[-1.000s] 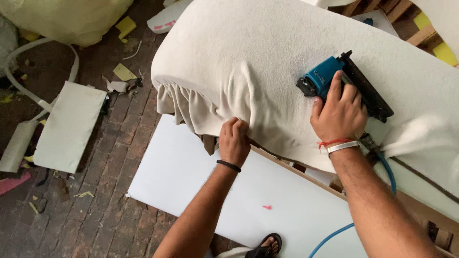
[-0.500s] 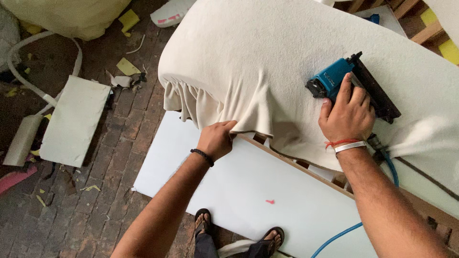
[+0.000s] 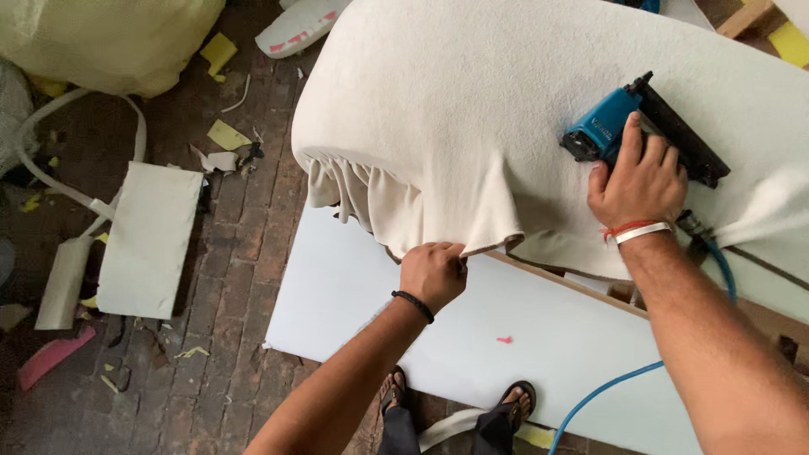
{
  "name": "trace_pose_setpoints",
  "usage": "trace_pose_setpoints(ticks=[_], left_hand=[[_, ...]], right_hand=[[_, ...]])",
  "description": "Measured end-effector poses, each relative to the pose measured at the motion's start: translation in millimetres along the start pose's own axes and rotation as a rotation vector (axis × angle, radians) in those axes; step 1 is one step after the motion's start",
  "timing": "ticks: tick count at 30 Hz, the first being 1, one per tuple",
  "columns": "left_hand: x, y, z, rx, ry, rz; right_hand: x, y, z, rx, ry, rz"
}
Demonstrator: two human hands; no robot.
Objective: The person stretches and secures a white fabric cover over a curved furniture frame using a pneumatic staple gun. They repeatedly pull the fabric taut and fire staples along the edges to attach the cover to the wooden frame.
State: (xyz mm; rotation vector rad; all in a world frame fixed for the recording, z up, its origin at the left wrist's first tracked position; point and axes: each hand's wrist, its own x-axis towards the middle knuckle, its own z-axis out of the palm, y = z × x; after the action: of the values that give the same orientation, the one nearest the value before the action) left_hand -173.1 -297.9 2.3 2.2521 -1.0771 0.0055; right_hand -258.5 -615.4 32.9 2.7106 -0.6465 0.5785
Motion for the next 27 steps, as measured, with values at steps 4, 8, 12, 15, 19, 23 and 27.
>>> trace_pose_setpoints(ticks=[4,8,12,15,19,23,27], left_hand=[[11.6,-4.5,14.2,0.087,-0.176,-0.037],[32.4,-10.2,31.4,0.219,-0.457,-0.117],[51.4,-13.6,44.0,0.277,-0.584,-0.117],[57.9,-13.5,48.1,0.263,-0.633,-0.137],[61.8,-11.0,46.4,0.260,-0.652,-0.163],[68.2,-7.0,44.4,0.257,-0.680,-0.204],[81.7,-5.3,45.7,0.249,-0.712,-0.190]], right_hand=[[-1.7,2.3,4.5,-0.055,-0.012,-0.004],[-1.1,1.5,6.2,-0.044,-0.014,0.033],[0.1,-0.1,5.6,-0.055,-0.009,0.025],[1.4,-1.2,3.7,-0.059,-0.019,0.027],[4.9,-2.9,-1.3,-0.032,-0.025,0.037],[8.2,-3.7,-6.1,-0.030,-0.029,0.027],[9.9,-2.2,-7.1,0.013,-0.047,0.031]])
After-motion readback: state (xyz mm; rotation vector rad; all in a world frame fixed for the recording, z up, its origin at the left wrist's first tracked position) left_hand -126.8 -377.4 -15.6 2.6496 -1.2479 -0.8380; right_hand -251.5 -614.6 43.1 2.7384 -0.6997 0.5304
